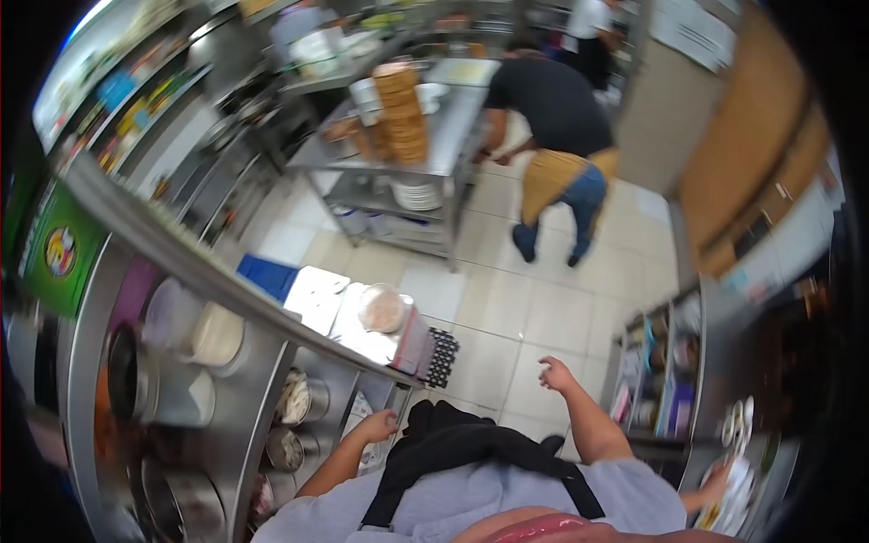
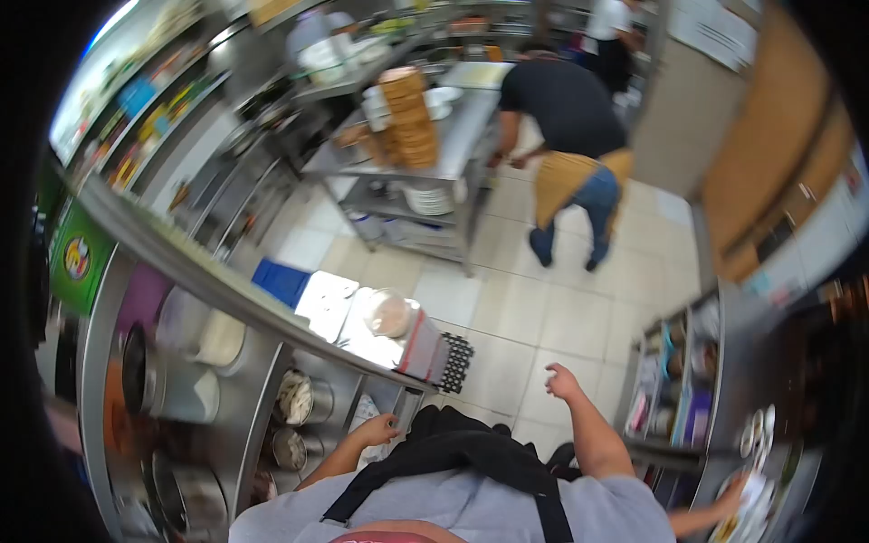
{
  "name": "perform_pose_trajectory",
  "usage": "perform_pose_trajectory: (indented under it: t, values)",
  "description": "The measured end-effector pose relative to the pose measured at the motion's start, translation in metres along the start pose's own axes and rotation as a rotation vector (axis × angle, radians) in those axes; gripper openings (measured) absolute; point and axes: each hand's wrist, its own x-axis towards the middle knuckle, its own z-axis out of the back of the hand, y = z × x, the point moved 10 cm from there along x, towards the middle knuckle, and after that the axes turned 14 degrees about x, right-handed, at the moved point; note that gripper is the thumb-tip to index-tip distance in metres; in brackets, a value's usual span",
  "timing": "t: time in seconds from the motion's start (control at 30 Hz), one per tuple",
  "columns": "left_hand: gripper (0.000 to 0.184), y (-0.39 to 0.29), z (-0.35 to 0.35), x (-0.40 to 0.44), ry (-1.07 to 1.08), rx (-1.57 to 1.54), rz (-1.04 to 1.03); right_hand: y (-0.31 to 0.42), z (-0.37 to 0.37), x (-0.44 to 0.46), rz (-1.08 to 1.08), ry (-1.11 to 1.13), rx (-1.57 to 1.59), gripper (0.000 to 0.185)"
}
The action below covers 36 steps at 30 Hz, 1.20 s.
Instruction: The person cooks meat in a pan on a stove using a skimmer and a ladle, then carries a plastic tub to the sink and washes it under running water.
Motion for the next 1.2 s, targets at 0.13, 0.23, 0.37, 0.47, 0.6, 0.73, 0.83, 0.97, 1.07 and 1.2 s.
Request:
perform_pose_trajectory:
  t: [0.13,0.23,0.37,0.47,0.6,0.73,0.83,0.97,1.07,1.2]
  values:
    - [0.051,0.024,0.02,-0.033,-0.161,-0.074,0.151,-0.01,-0.019,0.032,-0.261,0.127,0.092,0.049]
    - [0.047,-0.007,0.024,-0.004,-0.054,-0.253,0.087,-0.1,-0.008,0.076,-0.384,0.408,-0.302,0.045]
    - [0.045,-0.114,0.121,0.057,-0.135,-0.164,-0.185,-0.05,0.006,0.095,-0.493,0.629,-0.848,0.041]
    - [0.045,-0.144,0.202,0.103,-0.277,-0.192,-0.28,0.105,-0.01,0.146,-0.274,0.355,-0.343,0.039]
    - [0.043,-0.156,0.324,0.111,-0.511,-0.162,-0.143,0.195,0.015,0.228,-0.211,0.272,-0.22,0.038]
    - [0.048,-0.174,0.418,0.073,-0.63,-0.172,0.008,0.22,0.039,0.329,-0.275,0.329,-0.262,0.044]
    - [0.046,-0.229,0.479,-0.023,-0.83,-0.43,0.068,0.176,0.071,0.403,-0.455,0.463,-0.41,0.047]
    - [0.027,-0.281,0.498,-0.231,-1.978,-0.084,0.399,0.226,0.1,0.464,-0.458,0.419,-0.368,0.047]
    - [0.022,-0.318,0.438,-0.342,-2.634,0.116,0.559,0.25,0.104,0.517,-0.418,0.496,-0.516,0.048]
    - [0.028,-0.264,0.376,-0.382,-2.762,0.048,0.754,0.281,0.069,0.582,-0.375,0.587,-0.633,0.043]
